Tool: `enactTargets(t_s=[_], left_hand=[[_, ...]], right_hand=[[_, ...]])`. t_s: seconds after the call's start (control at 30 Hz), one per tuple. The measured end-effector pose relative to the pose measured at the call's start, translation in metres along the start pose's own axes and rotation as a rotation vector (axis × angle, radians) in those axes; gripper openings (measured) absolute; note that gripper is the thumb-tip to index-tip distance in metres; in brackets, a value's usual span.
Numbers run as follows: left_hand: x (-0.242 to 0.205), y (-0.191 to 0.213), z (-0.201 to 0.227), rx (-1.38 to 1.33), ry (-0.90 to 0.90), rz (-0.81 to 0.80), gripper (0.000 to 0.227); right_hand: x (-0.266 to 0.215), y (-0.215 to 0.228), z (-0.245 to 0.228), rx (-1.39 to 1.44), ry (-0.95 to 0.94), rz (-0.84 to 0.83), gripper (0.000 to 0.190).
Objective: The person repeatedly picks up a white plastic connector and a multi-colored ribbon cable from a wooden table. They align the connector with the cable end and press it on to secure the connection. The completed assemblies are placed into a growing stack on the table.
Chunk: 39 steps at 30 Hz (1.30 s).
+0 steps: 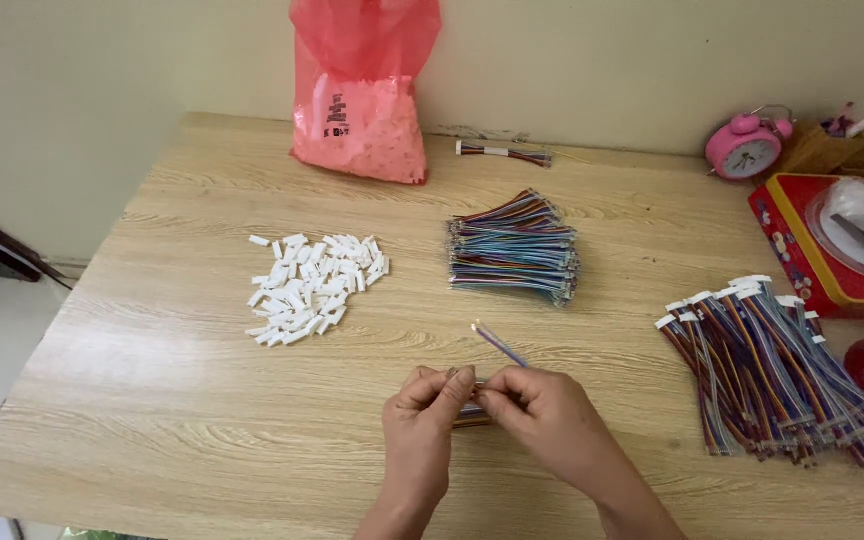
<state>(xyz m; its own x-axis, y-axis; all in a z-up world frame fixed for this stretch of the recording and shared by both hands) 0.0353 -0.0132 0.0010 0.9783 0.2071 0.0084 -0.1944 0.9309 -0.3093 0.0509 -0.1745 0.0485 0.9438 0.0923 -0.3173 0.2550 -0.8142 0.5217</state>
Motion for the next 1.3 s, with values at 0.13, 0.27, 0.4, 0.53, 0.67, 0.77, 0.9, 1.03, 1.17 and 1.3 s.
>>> enactTargets(t_s=[0.13, 0.27, 0.4, 0.53, 0.67, 0.77, 0.9, 1.03, 1.17, 1.3], left_hand=[[0.002, 0.002, 0.002, -0.111, 0.136, -0.01, 0.02], [0.004, 0.003, 0.007, -0.096, 0.187, -0.055, 0.019], [0.004, 0.004, 0.001, -0.117, 0.198, -0.02, 0.018], [-0.001, -0.002, 0.016, 0.132, -0.049, -0.034, 0.018], [-0.003, -0.007, 0.014, 0.21, -0.211, 0.014, 0.016], [-0.002, -0.009, 0.016, 0.194, -0.225, 0.026, 0.015], [0.002, -0.006, 0.015, 0.068, -0.195, 0.017, 0.017], [0.008, -0.001, 0.018, -0.003, -0.122, -0.006, 0.018], [0.024, 0.01, 0.005, 0.075, -0.182, -0.104, 0.022], [0.059, 0.023, 0.015, 0.233, 0.127, -0.245, 0.025]], right_hand=[[0.001, 0.002, 0.0, 0.111, -0.047, -0.059, 0.017], [-0.001, 0.007, 0.001, 0.12, -0.092, -0.055, 0.017], [0.001, 0.007, 0.008, 0.147, -0.093, -0.099, 0.019], [0.008, 0.008, 0.025, 0.18, -0.053, -0.155, 0.02], [0.017, -0.002, 0.022, 0.295, -0.031, -0.225, 0.02], [0.023, -0.009, 0.015, 0.367, -0.062, -0.235, 0.021], [0.03, -0.014, 0.017, 0.42, -0.108, -0.238, 0.024], [0.039, -0.02, 0.028, 0.501, -0.071, -0.278, 0.024], [0.044, -0.014, 0.015, 0.394, -0.037, -0.247, 0.022], [0.053, -0.003, 0.007, 0.098, -0.083, -0.091, 0.019]])
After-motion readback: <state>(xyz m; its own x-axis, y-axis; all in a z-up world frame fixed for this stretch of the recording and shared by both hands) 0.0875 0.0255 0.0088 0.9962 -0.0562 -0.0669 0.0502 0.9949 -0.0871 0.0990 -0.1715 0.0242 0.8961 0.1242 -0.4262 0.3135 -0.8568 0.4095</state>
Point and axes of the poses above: each hand's wrist, its own x-axis towards the middle knuckle, its own y-axis out of the back of the hand, z = x × y, the point moved 2 cm from there along x, towards the middle knuckle, and after that the axes turned 10 degrees about -y, right-handed, at the moved point
